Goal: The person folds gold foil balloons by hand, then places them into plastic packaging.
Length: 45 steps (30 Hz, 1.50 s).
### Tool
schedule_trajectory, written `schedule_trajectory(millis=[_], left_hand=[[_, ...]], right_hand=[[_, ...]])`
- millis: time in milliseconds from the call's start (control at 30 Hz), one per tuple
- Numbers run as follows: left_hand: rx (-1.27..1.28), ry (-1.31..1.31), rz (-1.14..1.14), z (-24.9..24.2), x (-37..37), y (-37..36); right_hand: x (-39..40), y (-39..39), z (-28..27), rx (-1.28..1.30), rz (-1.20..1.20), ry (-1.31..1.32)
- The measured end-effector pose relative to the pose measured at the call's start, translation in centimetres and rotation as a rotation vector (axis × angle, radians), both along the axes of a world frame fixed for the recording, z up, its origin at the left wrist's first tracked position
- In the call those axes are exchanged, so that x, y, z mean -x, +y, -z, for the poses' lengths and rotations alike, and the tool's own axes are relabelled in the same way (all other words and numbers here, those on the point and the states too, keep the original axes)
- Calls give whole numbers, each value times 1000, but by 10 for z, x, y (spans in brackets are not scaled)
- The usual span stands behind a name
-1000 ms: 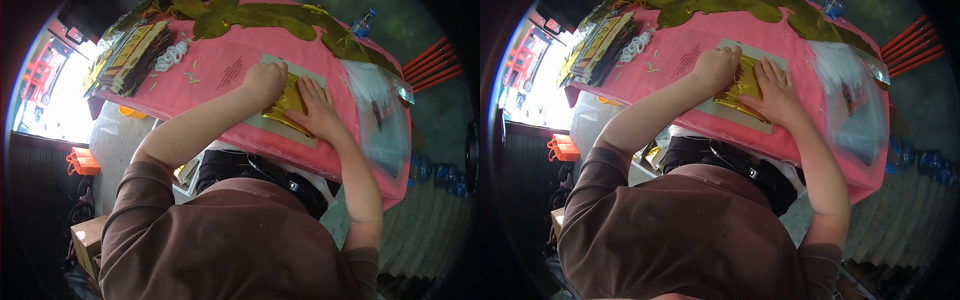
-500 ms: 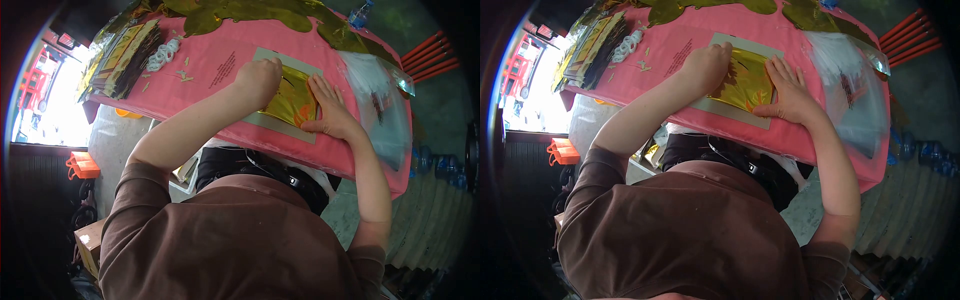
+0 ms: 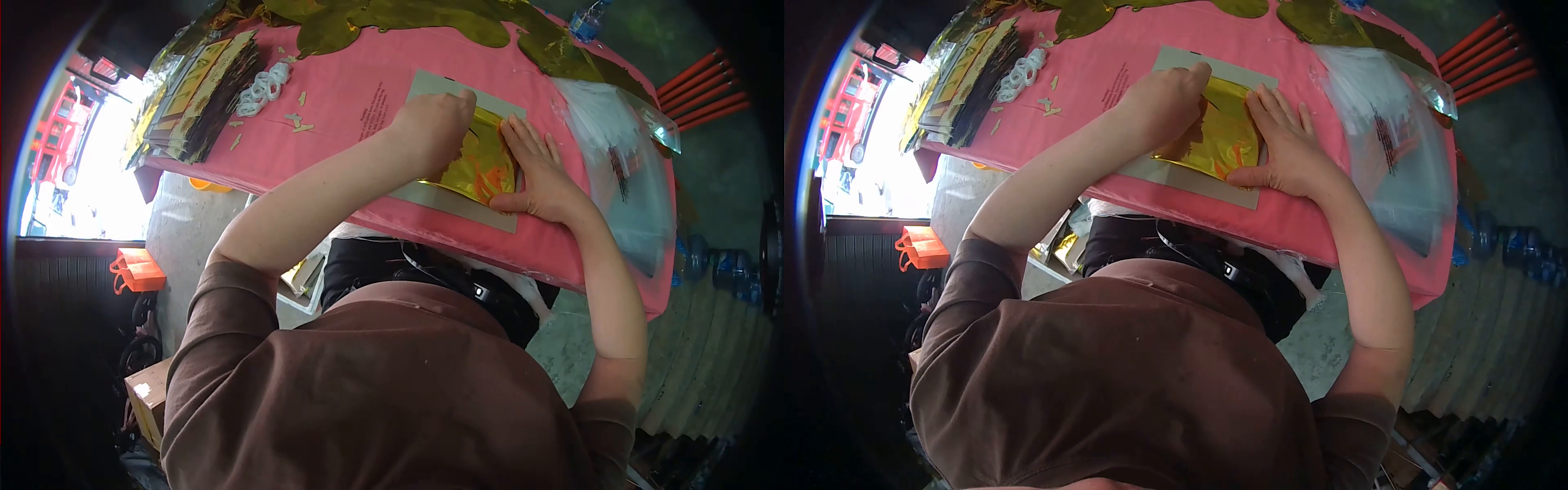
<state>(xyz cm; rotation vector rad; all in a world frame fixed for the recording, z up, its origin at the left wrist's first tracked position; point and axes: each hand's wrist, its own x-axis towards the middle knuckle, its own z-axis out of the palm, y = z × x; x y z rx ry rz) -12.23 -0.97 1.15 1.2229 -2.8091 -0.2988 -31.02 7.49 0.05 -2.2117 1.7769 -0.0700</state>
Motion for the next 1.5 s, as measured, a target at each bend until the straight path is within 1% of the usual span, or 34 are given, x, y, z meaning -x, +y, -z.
schedule_trajectory(millis=[67, 100, 167, 367, 500, 600, 700, 800, 867, 933, 1000, 1067, 1100, 1167, 1200, 1267, 1367, 1500], left_hand=[[83, 180, 66, 21, -1, -10], [84, 180, 66, 18, -2, -10], [4, 206, 58, 12, -5, -10], [45, 313, 49, 20, -15, -5], [100, 282, 75, 17, -14, -2], [84, 260, 62, 16, -14, -1], [7, 299, 53, 17, -15, -2], [15, 362, 106, 17, -21, -2], [-66, 488, 188, 13, -29, -3], [-49, 465, 166, 1, -36, -2], [-33, 438, 143, 0, -44, -2], [116, 442, 177, 7, -49, -3], [115, 441, 175, 13, -50, -1], [73, 274, 194, 23, -50, 5], [72, 273, 192, 23, -49, 7], [37, 165, 218, 23, -46, 9], [71, 145, 265, 24, -40, 10], [77, 117, 272, 24, -40, 10]], right_hand=[[0, 0, 1, -4, -4, 3], [1, 0, 2, -1, -7, -3], [1, -1, 1, 6, -10, -10], [6, 0, -5, -16, -37, -41], [11, 1, -7, -45, -22, -65], [13, 0, -9, -61, -23, -78], [14, -1, -8, -61, -30, -75], [13, -1, -9, -60, -33, -68], [12, -1, -10, -65, -29, -67], [11, -1, -11, -64, -37, -50], [11, -1, -11, -66, -36, -50], [11, -1, -11, -68, -35, -50], [10, -1, -12, -70, -37, -51], [10, -2, -12, -74, -45, -52], [10, -2, -12, -73, -47, -52], [10, -2, -12, -73, -48, -50], [11, -2, -12, -61, -62, -49], [14, -3, -11, -69, -58, -55]])
